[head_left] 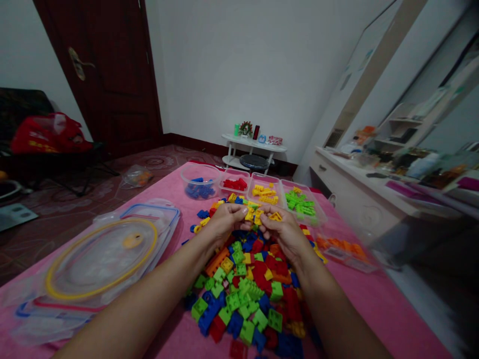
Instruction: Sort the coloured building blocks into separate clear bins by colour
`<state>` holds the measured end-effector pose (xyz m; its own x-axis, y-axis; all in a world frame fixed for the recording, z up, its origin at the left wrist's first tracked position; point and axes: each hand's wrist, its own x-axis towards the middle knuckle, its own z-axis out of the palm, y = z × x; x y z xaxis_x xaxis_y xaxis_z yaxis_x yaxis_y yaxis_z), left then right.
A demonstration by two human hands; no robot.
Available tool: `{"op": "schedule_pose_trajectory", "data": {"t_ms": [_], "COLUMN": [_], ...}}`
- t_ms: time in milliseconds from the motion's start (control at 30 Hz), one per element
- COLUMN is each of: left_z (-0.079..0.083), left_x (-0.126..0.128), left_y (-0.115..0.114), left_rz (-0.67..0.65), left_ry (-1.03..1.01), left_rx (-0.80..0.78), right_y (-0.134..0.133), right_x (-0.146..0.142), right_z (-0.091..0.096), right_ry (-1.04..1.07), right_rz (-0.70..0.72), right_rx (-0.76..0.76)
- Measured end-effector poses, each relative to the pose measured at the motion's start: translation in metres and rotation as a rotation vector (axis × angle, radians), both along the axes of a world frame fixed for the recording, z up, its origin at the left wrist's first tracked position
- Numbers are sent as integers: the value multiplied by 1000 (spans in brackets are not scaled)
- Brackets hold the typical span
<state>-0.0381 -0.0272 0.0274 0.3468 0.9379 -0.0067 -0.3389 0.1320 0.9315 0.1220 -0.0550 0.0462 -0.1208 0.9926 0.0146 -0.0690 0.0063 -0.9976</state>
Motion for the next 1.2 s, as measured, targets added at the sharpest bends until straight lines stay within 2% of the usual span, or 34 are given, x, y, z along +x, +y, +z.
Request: {"op": "schedule_pose_trajectory", "data": {"t_ms": [100, 200, 433, 567, 667, 733, 833, 933, 1033, 1133, 1200], "left_z": [1, 1, -1, -4, -6, -8, -8, -6, -3, -2, -2], "left_x": [-1, 1, 6, 7, 9, 8, 5, -2, -8, -13, -15], "left_y": [0, -2, -2, -1, -1, 0, 2, 6, 8, 10, 12], "left_rz": [-3, 26, 209, 130, 90, 119, 227, 330, 373, 400, 419], "left_ry": [-54, -51, 179, 248, 274, 293, 297, 248, 150, 81, 55], "left_rx": [-44, 11, 420, 620, 667, 649, 542, 376, 201, 105, 87], "right_y": [-2, -3, 0, -1, -1, 0, 11, 37, 72, 99, 107], "right_x": [1, -2, -8, -11, -12, -10, -1, 15, 30, 40, 40], "right_z": [3, 3, 1, 0, -5, -7, -5, 4, 18, 28, 30], "right_ry": [71, 183, 478, 511, 492, 473, 436, 414, 386, 233, 81], "right_rz": [48, 95, 109, 137, 99, 73, 7, -140, -271, -254, -303], "right_rx": [-55, -100, -291, -314, -304, -289, -276, -272, -245, -195, -153]}}
